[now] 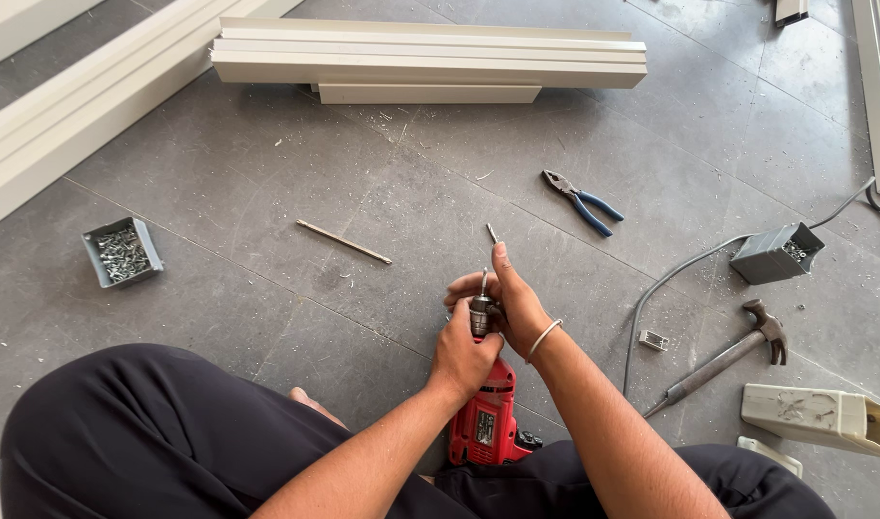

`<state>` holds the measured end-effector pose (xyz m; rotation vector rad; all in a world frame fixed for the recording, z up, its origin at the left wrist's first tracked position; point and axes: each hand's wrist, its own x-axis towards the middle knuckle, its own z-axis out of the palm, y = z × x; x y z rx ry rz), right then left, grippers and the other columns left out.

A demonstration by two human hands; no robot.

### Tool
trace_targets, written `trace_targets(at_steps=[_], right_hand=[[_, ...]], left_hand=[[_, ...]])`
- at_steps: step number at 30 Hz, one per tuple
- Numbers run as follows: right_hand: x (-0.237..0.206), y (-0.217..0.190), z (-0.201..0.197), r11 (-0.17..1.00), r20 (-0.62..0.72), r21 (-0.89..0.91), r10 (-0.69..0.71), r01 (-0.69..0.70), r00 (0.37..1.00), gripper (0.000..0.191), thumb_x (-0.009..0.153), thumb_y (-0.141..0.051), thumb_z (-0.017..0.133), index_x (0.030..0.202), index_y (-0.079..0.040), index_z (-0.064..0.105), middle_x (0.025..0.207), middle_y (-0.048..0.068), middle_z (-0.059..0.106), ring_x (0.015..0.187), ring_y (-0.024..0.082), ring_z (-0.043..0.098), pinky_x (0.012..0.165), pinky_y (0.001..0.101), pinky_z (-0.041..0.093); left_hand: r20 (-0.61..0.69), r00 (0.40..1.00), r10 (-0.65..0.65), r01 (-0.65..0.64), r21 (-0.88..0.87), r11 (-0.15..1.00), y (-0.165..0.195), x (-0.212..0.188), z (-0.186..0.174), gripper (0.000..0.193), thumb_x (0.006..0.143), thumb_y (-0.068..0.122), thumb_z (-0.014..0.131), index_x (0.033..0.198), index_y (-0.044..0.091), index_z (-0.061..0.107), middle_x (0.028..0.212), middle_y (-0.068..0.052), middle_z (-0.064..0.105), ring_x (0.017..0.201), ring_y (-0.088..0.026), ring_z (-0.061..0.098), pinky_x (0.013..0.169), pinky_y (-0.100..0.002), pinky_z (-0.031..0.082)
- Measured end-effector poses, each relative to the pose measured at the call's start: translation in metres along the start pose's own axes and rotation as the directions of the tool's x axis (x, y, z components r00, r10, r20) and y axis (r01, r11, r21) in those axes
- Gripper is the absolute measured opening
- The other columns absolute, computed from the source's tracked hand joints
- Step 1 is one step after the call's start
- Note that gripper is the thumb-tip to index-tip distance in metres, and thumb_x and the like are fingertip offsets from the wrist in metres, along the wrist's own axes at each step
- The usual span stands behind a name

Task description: The person sits on the floor and assembles white plastic moldings. They use a cordless drill to attach a metal bracket to a molding piece and then use a hammer to secure the bracket further. The person handles multiple molding pieces and tools throughout the process.

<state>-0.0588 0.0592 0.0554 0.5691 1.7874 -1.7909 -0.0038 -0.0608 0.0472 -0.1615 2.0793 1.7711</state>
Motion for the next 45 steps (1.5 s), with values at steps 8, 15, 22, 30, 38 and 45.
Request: trace_targets(at_steps=[8, 15, 22, 30, 38, 45], right_hand=[[0.019, 0.001, -0.02, 0.987, 0.431, 0.035, -0.157, 0.158, 0.889, 0.064, 0.092, -0.063, 0.06, 0.091, -0.001, 0.075, 0.108, 0.023, 0.076, 0.103, 0.031, 0.073, 0.096, 0.0413, 0.057], [0.022, 0.01, -0.017, 0.962, 0.451, 0.261, -0.197, 0.082, 0.87, 0.056, 0.096, -0.058, 0.065, 0.07, -0.008, 0.06, 0.1, 0.016, 0.073, 0.096, 0.027, 0.07, 0.09, 0.0399, 0.059], [0.013, -0.006, -0.008, 0.993, 0.202, 0.1, 0.044, -0.066, 0.978, 0.072, 0.094, -0.07, 0.047, 0.064, -0.007, 0.064, 0.085, 0.015, 0.074, 0.072, 0.02, 0.065, 0.057, 0.0284, 0.048], [0.012, -0.004, -0.009, 0.997, 0.096, 0.054, 0.041, -0.046, 0.995, 0.057, 0.097, -0.056, 0.056, 0.063, -0.011, 0.062, 0.08, 0.012, 0.072, 0.059, 0.016, 0.057, 0.043, 0.0266, 0.035], [0.023, 0.009, -0.019, 0.998, 0.071, 0.043, 0.04, -0.044, 0.997, 0.049, 0.097, -0.044, 0.066, 0.064, -0.008, 0.062, 0.074, 0.008, 0.065, 0.053, 0.013, 0.05, 0.042, 0.0265, 0.035], [0.015, 0.005, -0.014, 0.99, 0.044, 0.125, 0.058, -0.064, 0.997, 0.04, 0.094, -0.035, 0.064, 0.067, -0.006, 0.065, 0.077, 0.011, 0.073, 0.055, 0.015, 0.061, 0.042, 0.027, 0.041]], left_hand=[[0.013, 1.0, 0.027, -0.026, -0.035, 0.999, -0.014, 0.011, 0.002, 0.043, 0.082, 0.016, 0.064, 0.122, 0.003, 0.054, 0.093, -0.013, 0.073, 0.085, -0.026, 0.075, 0.076, -0.039, 0.06], [-0.069, 0.983, 0.172, -0.181, -0.158, 0.971, -0.035, 0.021, 0.012, 0.056, 0.078, 0.018, 0.062, 0.131, 0.003, 0.05, 0.098, -0.012, 0.068, 0.089, -0.023, 0.071, 0.079, -0.037, 0.057], [0.112, 0.982, 0.153, -0.035, -0.685, 0.728, -0.04, 0.028, 0.014, 0.048, 0.091, 0.018, 0.044, 0.134, -0.002, 0.054, 0.114, -0.008, 0.058, 0.103, -0.016, 0.057, 0.09, -0.03, 0.049], [0.129, 0.989, 0.068, 0.032, -0.648, 0.761, -0.016, 0.019, 0.011, 0.057, 0.099, 0.053, 0.046, 0.134, 0.008, 0.054, 0.118, -0.002, 0.06, 0.107, -0.012, 0.061, 0.089, -0.027, 0.052], [0.219, 0.976, -0.023, 0.175, -0.71, 0.683, -0.02, 0.027, 0.015, 0.051, 0.095, 0.056, 0.063, 0.113, 0.01, 0.054, 0.096, -0.005, 0.057, 0.084, -0.016, 0.059, 0.072, -0.031, 0.052], [0.307, 0.947, -0.1, 0.271, -0.589, 0.761, -0.019, 0.029, 0.01, 0.074, 0.085, 0.073, 0.058, 0.121, 0.007, 0.059, 0.097, -0.002, 0.061, 0.087, -0.014, 0.064, 0.073, -0.031, 0.056]])
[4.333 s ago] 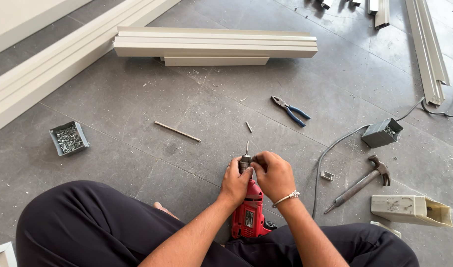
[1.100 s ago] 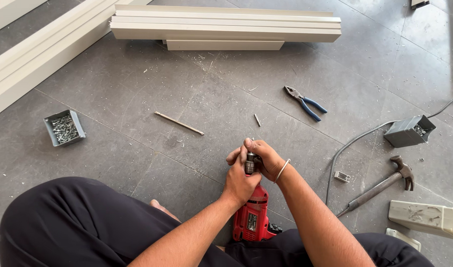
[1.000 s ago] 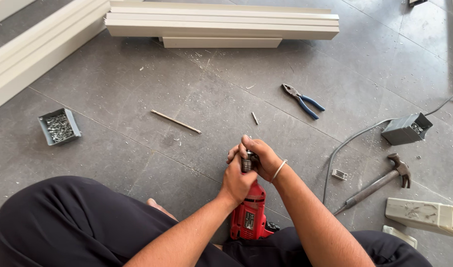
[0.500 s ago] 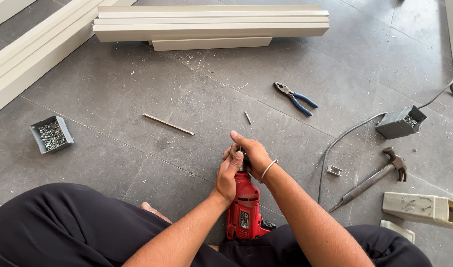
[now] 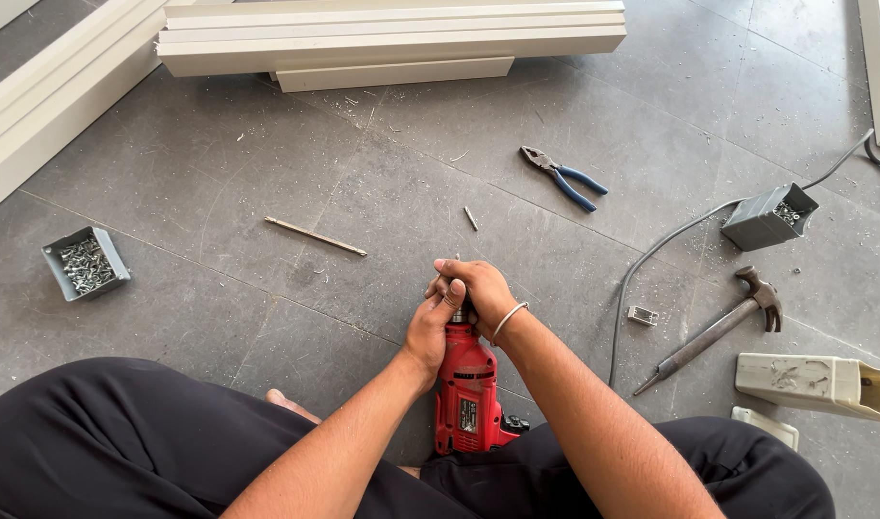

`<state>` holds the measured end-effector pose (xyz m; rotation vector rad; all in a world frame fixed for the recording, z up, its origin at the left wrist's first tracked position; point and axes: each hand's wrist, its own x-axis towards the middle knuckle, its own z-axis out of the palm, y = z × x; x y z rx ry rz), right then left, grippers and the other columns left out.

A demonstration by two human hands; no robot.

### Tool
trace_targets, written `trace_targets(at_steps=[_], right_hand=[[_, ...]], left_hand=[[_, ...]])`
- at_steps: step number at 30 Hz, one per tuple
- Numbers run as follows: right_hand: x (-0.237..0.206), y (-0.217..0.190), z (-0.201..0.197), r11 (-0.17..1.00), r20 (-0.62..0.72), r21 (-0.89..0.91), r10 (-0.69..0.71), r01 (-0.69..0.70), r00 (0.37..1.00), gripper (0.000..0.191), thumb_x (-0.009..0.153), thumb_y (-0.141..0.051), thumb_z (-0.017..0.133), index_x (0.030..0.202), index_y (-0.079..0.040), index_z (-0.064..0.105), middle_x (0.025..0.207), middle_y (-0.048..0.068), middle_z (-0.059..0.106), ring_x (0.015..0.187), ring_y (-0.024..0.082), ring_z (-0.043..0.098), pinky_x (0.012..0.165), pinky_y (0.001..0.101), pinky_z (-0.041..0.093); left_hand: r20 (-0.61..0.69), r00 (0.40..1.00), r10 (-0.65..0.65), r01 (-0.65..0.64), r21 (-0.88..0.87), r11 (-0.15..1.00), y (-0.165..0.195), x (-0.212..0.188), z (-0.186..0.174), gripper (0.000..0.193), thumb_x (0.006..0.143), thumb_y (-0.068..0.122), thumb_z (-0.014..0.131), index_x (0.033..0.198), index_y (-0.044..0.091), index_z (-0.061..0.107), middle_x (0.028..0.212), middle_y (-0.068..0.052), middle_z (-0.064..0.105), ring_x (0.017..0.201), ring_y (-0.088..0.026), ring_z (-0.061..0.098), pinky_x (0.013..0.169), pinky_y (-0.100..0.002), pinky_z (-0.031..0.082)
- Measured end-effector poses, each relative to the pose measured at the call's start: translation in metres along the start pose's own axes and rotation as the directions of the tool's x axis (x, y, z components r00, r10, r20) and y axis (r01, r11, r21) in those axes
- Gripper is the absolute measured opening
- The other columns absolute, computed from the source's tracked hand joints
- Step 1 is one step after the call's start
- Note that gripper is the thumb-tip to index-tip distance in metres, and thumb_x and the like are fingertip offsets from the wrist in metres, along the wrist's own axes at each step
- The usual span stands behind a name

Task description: The person sits on the floor and assembles white plastic moldings. They use a cordless drill to attach a metal bracket to a molding piece and then use a hammer to secure the bracket further. The person handles multiple molding pieces and tools throughout the process.

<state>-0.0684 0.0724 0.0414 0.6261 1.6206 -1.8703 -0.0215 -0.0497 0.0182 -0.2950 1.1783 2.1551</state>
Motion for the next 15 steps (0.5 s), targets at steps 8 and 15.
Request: trace_targets(at_steps=[8, 15], right_hand=[[0.0002, 0.0009, 0.0, 0.998, -0.017, 0.032, -0.044, 0.045, 0.999, 0.038, 0.094, -0.03, 0.062, 0.069, -0.002, 0.066, 0.077, 0.012, 0.072, 0.061, 0.018, 0.063, 0.051, 0.0299, 0.048], [0.0003, 0.001, 0.0012, 0.996, -0.026, 0.062, -0.062, 0.063, 0.998, 0.036, 0.093, -0.027, 0.062, 0.07, 0.0, 0.068, 0.077, 0.014, 0.071, 0.066, 0.02, 0.066, 0.063, 0.0323, 0.057]], left_hand=[[0.001, 1.0, -0.023, 0.023, 0.032, 0.999, -0.0002, -0.0001, 0.0009, 0.086, 0.079, 0.078, 0.057, 0.127, 0.007, 0.056, 0.103, -0.003, 0.063, 0.094, -0.014, 0.066, 0.078, -0.032, 0.059], [-0.032, 0.997, -0.069, 0.072, 0.097, 0.993, 0.0026, -0.0012, 0.0025, 0.088, 0.076, 0.081, 0.051, 0.128, 0.01, 0.054, 0.104, -0.003, 0.063, 0.095, -0.014, 0.069, 0.079, -0.032, 0.062]])
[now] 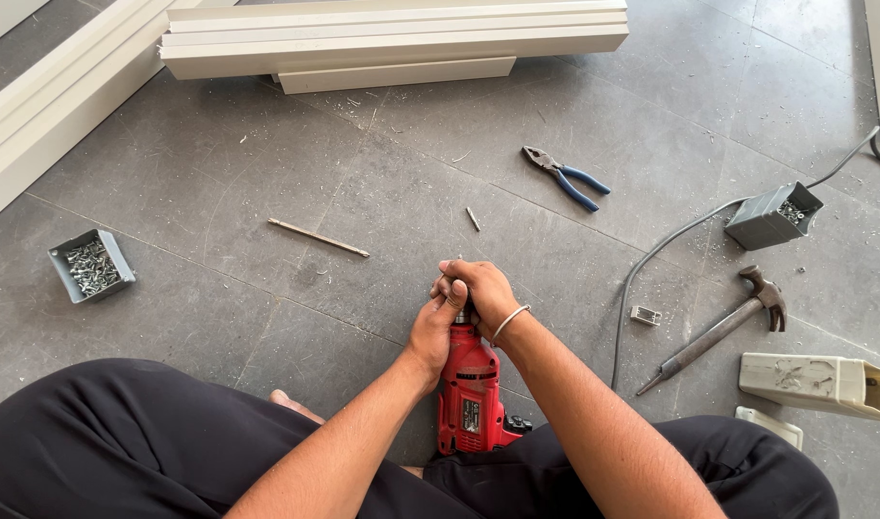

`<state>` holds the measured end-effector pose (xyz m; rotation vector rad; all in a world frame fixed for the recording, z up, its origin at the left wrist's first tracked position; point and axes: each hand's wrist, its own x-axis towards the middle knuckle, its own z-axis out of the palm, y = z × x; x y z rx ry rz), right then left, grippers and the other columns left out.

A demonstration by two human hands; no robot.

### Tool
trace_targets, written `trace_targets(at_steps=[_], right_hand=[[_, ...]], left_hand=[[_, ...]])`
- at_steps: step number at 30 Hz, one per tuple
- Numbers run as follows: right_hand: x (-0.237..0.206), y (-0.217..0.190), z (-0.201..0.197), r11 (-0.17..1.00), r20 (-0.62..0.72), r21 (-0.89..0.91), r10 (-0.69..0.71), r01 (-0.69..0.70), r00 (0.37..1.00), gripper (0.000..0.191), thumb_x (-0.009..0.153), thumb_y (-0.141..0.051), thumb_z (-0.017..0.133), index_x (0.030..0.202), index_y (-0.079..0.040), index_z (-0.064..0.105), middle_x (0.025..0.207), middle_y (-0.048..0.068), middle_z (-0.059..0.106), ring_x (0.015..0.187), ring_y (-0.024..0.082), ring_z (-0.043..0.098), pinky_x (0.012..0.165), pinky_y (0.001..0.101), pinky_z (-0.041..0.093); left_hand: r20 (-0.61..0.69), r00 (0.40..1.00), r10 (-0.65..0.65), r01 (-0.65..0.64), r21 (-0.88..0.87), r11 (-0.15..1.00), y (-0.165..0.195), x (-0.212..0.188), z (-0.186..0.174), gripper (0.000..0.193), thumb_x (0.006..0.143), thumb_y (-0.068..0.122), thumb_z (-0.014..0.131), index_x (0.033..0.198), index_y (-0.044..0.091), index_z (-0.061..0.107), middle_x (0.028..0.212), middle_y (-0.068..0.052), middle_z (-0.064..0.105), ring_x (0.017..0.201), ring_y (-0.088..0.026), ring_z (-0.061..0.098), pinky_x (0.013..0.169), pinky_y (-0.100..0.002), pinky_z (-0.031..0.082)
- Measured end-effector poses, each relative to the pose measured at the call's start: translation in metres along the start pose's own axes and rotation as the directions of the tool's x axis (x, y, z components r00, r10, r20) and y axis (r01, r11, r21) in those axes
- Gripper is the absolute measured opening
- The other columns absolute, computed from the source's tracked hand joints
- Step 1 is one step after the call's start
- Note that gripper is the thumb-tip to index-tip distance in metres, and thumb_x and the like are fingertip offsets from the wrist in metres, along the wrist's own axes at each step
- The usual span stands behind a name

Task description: The person sits on the floor and assembles white plastic moldings. They use a cordless drill to attach a metal bracket to a molding piece and then use a hammer to secure the bracket further. The person handles multiple molding pieces and tools throughout the process.

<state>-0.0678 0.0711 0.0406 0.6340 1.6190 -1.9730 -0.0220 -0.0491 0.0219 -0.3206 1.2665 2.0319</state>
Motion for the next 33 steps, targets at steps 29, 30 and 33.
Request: trace_targets(at_steps=[29, 30, 33], right_hand=[[0.002, -0.008, 0.008, 0.991, 0.119, -0.113, -0.061, 0.074, 0.991, 0.068, 0.095, -0.071, 0.047, 0.062, -0.011, 0.049, 0.056, 0.009, 0.057, 0.065, 0.024, 0.064, 0.06, 0.0317, 0.054], [0.001, -0.009, 0.009, 0.989, 0.116, -0.11, -0.08, 0.093, 0.99, 0.069, 0.095, -0.07, 0.049, 0.061, -0.011, 0.048, 0.055, 0.01, 0.055, 0.066, 0.024, 0.065, 0.063, 0.032, 0.056], [-0.001, -0.011, 0.012, 0.993, 0.074, -0.094, -0.06, 0.067, 0.995, 0.064, 0.094, -0.068, 0.052, 0.062, -0.012, 0.049, 0.057, 0.012, 0.057, 0.068, 0.026, 0.067, 0.066, 0.0337, 0.06]], left_hand=[[0.076, 0.996, 0.041, -0.043, 0.02, 0.999, -0.005, 0.0, -0.016, 0.074, 0.068, 0.082, 0.067, 0.098, 0.014, 0.058, 0.087, 0.002, 0.059, 0.081, -0.012, 0.065, 0.074, -0.032, 0.057], [0.083, 0.996, 0.016, -0.02, 0.044, 0.999, -0.004, -0.001, -0.016, 0.076, 0.066, 0.083, 0.066, 0.097, 0.014, 0.058, 0.086, 0.002, 0.06, 0.082, -0.013, 0.067, 0.074, -0.033, 0.059], [0.07, 0.997, 0.013, -0.015, 0.03, 0.999, -0.002, -0.002, -0.015, 0.078, 0.063, 0.082, 0.069, 0.098, 0.013, 0.059, 0.087, 0.002, 0.061, 0.081, -0.014, 0.068, 0.074, -0.034, 0.059]])
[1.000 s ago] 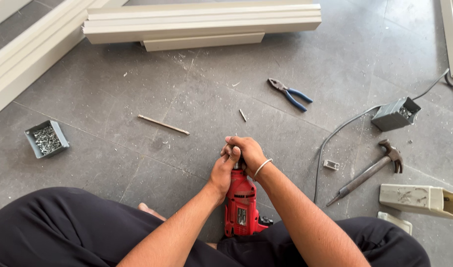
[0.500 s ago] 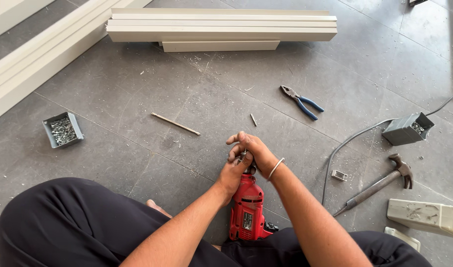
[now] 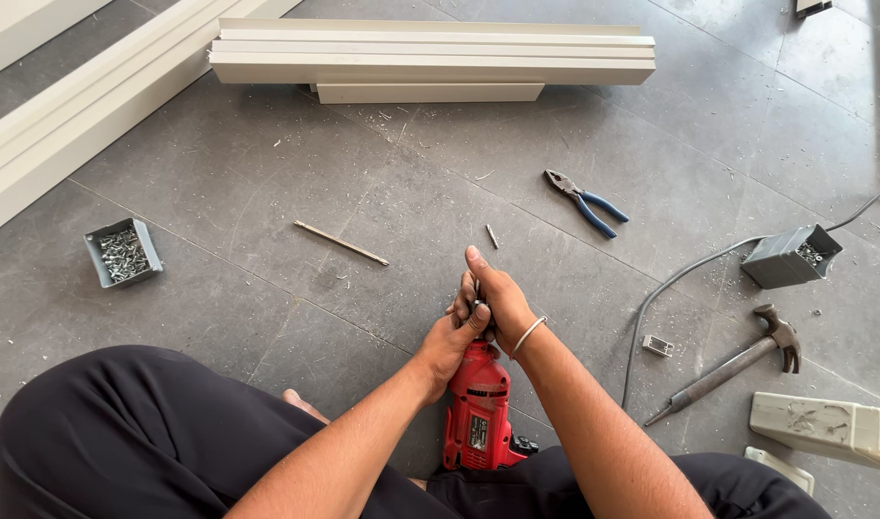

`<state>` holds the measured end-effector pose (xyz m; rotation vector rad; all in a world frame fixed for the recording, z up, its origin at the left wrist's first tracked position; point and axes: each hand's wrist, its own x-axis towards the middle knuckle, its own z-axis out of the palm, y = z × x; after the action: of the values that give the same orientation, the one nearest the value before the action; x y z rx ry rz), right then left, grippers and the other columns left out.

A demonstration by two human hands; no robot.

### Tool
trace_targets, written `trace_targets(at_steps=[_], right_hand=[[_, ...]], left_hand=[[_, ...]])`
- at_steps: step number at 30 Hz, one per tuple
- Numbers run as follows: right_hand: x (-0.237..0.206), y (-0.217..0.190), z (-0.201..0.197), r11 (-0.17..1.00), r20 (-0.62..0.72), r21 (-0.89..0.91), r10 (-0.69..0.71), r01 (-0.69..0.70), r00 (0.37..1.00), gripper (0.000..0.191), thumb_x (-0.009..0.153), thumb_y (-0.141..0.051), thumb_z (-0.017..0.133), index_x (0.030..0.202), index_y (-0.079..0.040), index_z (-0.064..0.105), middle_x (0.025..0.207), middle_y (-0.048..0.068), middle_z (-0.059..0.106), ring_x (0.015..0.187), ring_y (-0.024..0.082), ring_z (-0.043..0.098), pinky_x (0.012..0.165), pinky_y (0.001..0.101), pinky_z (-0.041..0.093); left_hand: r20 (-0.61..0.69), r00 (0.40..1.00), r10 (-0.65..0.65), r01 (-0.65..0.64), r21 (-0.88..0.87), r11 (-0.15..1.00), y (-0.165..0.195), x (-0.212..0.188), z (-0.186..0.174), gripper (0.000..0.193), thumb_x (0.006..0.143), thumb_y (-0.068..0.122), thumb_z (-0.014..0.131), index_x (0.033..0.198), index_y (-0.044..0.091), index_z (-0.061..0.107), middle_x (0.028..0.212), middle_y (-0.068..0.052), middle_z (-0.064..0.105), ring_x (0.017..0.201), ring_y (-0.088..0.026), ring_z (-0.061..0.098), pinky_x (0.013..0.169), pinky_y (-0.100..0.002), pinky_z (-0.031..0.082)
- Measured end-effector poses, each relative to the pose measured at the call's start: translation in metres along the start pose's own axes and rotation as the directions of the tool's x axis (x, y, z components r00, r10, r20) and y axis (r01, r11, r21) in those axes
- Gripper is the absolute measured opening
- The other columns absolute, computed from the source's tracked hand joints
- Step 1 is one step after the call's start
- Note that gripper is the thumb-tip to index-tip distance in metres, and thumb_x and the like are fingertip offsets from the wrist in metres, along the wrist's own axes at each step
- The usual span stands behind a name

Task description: The person sits on the floor and assembles white plastic moldings. They use a cordless drill to attach a metal bracket to a molding piece and then use a hammer to secure the bracket further. The person handles multiple molding pieces and tools throughout the process.

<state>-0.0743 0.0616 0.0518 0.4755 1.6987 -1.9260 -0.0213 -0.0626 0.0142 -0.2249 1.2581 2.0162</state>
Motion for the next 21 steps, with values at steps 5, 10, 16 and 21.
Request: trace_targets(at_steps=[5, 10, 16, 21], right_hand=[[-0.004, -0.003, -0.002, 0.984, 0.02, 0.038, 0.174, -0.175, 0.985, 0.067, 0.091, -0.068, 0.05, 0.072, -0.006, 0.066, 0.072, 0.015, 0.07, 0.072, 0.025, 0.069, 0.068, 0.0336, 0.058], [0.003, 0.0, -0.005, 0.979, 0.051, 0.071, 0.187, -0.191, 0.981, 0.074, 0.091, -0.068, 0.05, 0.073, 0.0, 0.069, 0.078, 0.02, 0.073, 0.069, 0.025, 0.068, 0.068, 0.0322, 0.059], [0.011, 0.006, -0.003, 0.983, 0.021, 0.016, 0.181, -0.181, 0.983, 0.068, 0.092, -0.065, 0.05, 0.064, -0.004, 0.058, 0.073, 0.018, 0.07, 0.069, 0.026, 0.065, 0.064, 0.0329, 0.054], [0.011, 0.006, 0.001, 0.982, 0.043, 0.068, 0.176, -0.179, 0.983, 0.067, 0.09, -0.064, 0.049, 0.062, -0.004, 0.056, 0.071, 0.018, 0.067, 0.069, 0.026, 0.064, 0.068, 0.0317, 0.055]], left_hand=[[-0.027, 0.999, 0.042, -0.042, 0.007, 0.999, -0.005, 0.003, 0.004, 0.073, 0.071, 0.077, 0.068, 0.096, 0.009, 0.063, 0.082, 0.0, 0.064, 0.075, -0.015, 0.069, 0.068, -0.03, 0.059], [-0.065, 0.987, 0.144, -0.149, -0.082, 0.985, -0.011, 0.011, 0.004, 0.06, 0.078, 0.064, 0.077, 0.096, 0.009, 0.062, 0.079, -0.001, 0.062, 0.071, -0.016, 0.066, 0.065, -0.03, 0.056], [-0.133, 0.985, 0.106, -0.133, -0.206, 0.969, -0.016, 0.016, 0.0, 0.052, 0.077, 0.055, 0.08, 0.097, 0.009, 0.066, 0.08, -0.001, 0.065, 0.07, -0.014, 0.064, 0.063, -0.03, 0.054], [-0.117, 0.989, 0.089, -0.111, -0.2, 0.973, -0.012, 0.013, -0.002, 0.053, 0.082, 0.054, 0.081, 0.09, 0.004, 0.063, 0.074, -0.003, 0.062, 0.066, -0.017, 0.064, 0.061, -0.032, 0.055]])
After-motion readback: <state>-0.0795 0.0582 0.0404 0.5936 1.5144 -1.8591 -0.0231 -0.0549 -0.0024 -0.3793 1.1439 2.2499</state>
